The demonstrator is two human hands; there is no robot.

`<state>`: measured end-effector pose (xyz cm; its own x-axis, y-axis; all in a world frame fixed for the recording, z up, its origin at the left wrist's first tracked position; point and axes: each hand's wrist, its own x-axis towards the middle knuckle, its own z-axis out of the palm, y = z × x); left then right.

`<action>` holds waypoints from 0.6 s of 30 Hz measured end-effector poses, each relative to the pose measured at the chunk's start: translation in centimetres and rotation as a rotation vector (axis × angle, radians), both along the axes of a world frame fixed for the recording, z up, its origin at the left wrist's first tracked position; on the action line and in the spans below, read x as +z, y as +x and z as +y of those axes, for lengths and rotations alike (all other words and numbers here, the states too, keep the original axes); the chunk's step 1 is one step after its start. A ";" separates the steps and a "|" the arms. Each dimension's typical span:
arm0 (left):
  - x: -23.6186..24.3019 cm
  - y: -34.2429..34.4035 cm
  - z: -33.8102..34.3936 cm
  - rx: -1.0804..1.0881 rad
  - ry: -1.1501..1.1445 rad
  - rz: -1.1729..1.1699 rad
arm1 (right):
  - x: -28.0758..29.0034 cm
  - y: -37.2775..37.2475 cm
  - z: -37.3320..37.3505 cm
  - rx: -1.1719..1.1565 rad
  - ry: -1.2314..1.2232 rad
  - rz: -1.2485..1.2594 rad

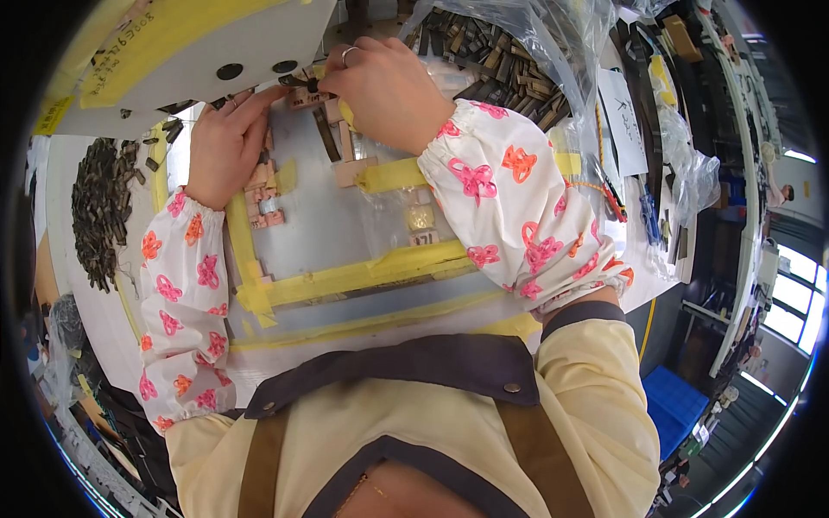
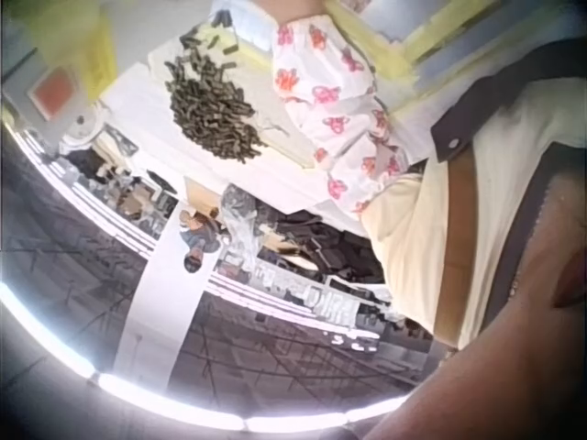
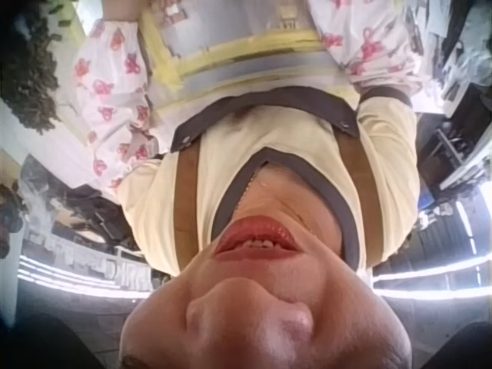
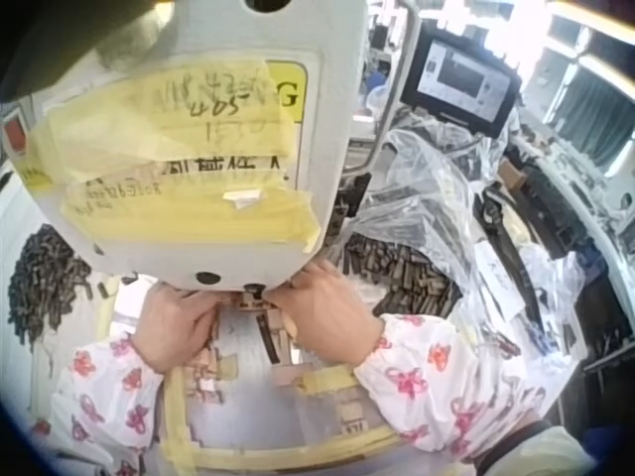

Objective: Assembling small leather straps onto a base using a specialized machine.

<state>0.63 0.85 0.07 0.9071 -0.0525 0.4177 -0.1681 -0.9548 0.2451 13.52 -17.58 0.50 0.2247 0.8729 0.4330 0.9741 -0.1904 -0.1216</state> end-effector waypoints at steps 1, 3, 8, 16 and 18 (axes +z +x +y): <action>-0.1 0.0 0.0 0.003 0.001 -0.003 | -0.1 -0.2 0.0 -0.007 0.068 0.053; -0.3 0.3 0.0 0.047 -0.028 -0.106 | 0.4 -1.0 -0.3 -0.010 0.133 0.101; -0.6 -0.6 2.0 0.188 0.090 -0.076 | 1.6 -4.8 -1.2 -0.041 -0.080 0.220; -0.3 -0.7 3.5 0.307 0.256 -0.149 | 1.4 -5.9 -1.2 0.053 -0.095 0.316; -0.3 0.0 1.7 0.176 0.202 -0.149 | 1.6 -6.0 -1.3 0.077 -0.126 0.356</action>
